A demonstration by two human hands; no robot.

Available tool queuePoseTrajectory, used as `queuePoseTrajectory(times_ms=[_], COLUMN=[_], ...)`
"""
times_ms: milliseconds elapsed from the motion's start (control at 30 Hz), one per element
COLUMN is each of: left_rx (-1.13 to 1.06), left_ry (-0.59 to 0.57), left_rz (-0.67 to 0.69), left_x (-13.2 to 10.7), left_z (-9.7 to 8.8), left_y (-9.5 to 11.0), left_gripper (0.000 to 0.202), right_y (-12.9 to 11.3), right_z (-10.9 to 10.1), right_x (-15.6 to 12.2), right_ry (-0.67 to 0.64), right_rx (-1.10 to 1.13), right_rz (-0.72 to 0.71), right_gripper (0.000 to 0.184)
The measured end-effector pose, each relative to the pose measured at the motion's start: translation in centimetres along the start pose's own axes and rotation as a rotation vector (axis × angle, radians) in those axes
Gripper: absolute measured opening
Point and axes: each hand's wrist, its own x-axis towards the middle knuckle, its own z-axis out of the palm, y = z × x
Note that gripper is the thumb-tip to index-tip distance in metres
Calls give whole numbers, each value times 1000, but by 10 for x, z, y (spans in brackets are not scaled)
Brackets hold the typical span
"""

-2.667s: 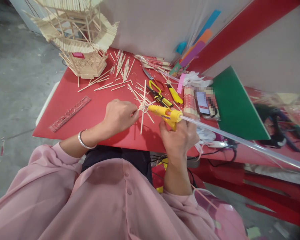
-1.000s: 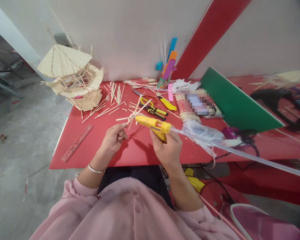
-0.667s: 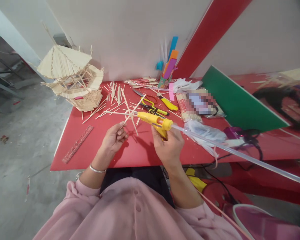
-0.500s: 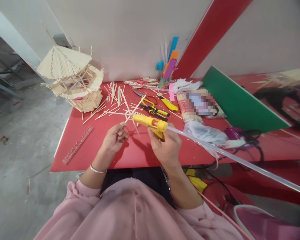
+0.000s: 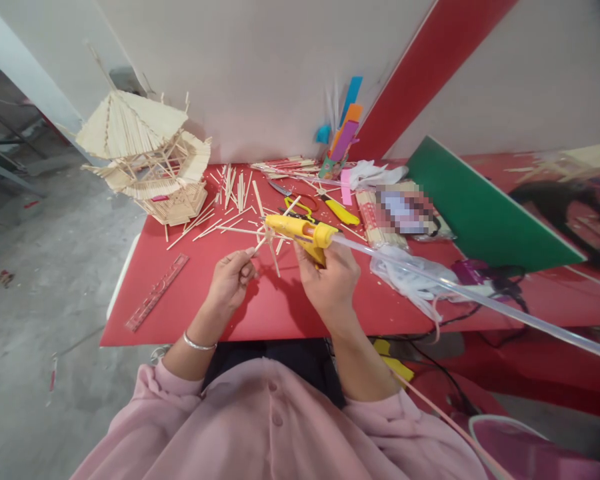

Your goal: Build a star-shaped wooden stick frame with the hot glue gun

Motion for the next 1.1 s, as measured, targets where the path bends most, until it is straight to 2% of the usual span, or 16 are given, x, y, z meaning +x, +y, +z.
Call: queuePoseTrajectory(times_ms=[300,533,833,1100], left_rx=[-120,-93,-93,-121], left_ry=[-3,-23,-33,-27], left_rz=[-17,-1,34,44], left_x=[7,3,3,2], left_z=[-9,-9,-12,-11], left_y=[5,4,1,2], left_gripper=[24,24,22,26], right_y=[4,6,-1,0], right_z=[-9,-9,-8,-15], right_x=[-15,-12,-12,-13], right_ry=[-40,-55,-21,-50], right_rx=[-8,-32,-22,45], right_rz=[3,51,-10,63], right_gripper=[19,24,21,23])
